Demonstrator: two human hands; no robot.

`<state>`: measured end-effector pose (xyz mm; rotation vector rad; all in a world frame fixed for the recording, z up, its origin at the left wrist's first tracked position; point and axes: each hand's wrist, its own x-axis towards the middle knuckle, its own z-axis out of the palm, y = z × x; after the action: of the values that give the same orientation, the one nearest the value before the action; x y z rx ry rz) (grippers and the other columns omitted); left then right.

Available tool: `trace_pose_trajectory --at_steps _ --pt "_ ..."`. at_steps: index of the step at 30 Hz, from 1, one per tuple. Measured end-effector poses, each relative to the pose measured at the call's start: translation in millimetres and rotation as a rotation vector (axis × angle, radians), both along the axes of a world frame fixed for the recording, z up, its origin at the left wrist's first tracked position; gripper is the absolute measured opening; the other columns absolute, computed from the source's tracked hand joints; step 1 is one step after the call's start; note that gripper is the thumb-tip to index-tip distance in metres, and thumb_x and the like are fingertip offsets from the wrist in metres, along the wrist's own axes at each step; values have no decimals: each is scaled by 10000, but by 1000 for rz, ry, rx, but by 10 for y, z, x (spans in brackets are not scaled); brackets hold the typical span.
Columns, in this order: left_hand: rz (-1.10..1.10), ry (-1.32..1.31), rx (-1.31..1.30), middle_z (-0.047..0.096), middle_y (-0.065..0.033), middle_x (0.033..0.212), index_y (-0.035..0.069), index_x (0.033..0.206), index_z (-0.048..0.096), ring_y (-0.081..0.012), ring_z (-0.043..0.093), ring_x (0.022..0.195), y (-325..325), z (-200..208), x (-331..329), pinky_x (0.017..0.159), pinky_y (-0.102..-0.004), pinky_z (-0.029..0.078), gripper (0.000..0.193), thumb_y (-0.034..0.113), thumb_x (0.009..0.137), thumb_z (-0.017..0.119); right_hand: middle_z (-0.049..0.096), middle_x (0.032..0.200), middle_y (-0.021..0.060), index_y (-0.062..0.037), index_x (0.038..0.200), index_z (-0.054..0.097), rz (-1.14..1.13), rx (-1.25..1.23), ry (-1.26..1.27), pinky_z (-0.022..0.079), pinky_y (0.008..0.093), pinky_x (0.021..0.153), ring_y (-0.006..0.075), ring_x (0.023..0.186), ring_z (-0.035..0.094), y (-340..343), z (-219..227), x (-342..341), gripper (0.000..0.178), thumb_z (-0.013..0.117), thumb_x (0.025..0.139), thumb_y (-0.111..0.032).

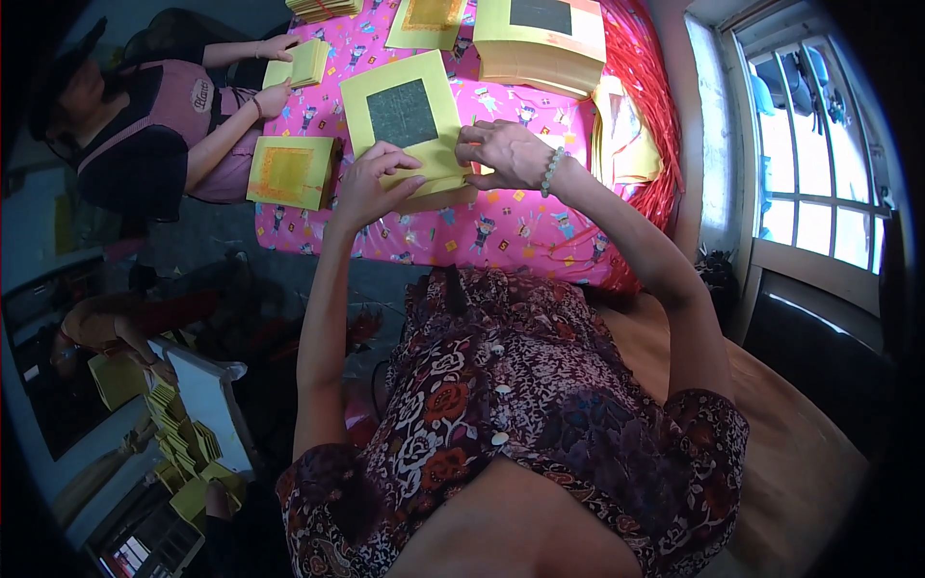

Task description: Bundling stacks of foil-stamped paper sheets using rubber bands and stacking them in boxes.

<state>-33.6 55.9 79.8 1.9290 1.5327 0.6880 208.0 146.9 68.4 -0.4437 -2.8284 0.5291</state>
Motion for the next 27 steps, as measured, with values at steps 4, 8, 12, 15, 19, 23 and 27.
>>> trace_pose_trajectory --at_steps 4,8,12,15,19,23,27 --pt "-3 -8 -6 593 -20 880 105 921 677 -163 567 740 -17 25 -12 649 -280 470 239 254 744 738 531 963 67 -85 939 522 13 102 41 472 389 789 240 895 561 -88 76 -18 299 664 725 -238" --pt "0 -22 -26 592 -20 876 102 918 675 -159 567 732 -44 36 -12 643 -280 469 238 254 745 737 529 1033 62 -89 918 510 106 127 144 482 354 811 237 935 558 -156 46 -17 253 643 719 -170" --pt "0 -20 -33 591 -21 874 102 917 674 -157 565 722 -49 32 -41 639 -278 467 229 245 748 733 535 1036 61 -81 846 504 199 147 160 495 347 791 238 928 567 -143 15 16 194 635 720 -147" --pt "-7 -14 -30 589 -23 875 104 923 674 -159 563 718 -26 72 -19 639 -279 466 224 238 751 728 520 885 46 -93 856 503 167 147 213 491 339 732 197 836 563 -110 -72 26 189 617 709 -127" --pt "-11 -39 -37 596 -26 870 92 939 672 -135 564 732 -35 82 -84 653 -257 460 221 222 766 716 524 785 68 -72 843 480 97 39 248 495 360 683 242 754 582 -130 16 3 187 619 732 -129" --pt "393 -645 -33 579 7 839 18 991 630 -70 543 753 -14 -54 -256 666 -212 440 230 213 870 617 530 738 87 -65 842 453 -41 -96 326 488 384 614 290 679 592 -122 138 -4 181 611 773 -121" --pt "876 -671 -160 530 2 744 68 909 554 -60 474 562 -54 -136 -674 471 -184 365 260 322 934 507 522 737 91 -74 841 444 -97 -158 487 474 373 578 283 669 586 -60 182 30 196 627 775 -98"
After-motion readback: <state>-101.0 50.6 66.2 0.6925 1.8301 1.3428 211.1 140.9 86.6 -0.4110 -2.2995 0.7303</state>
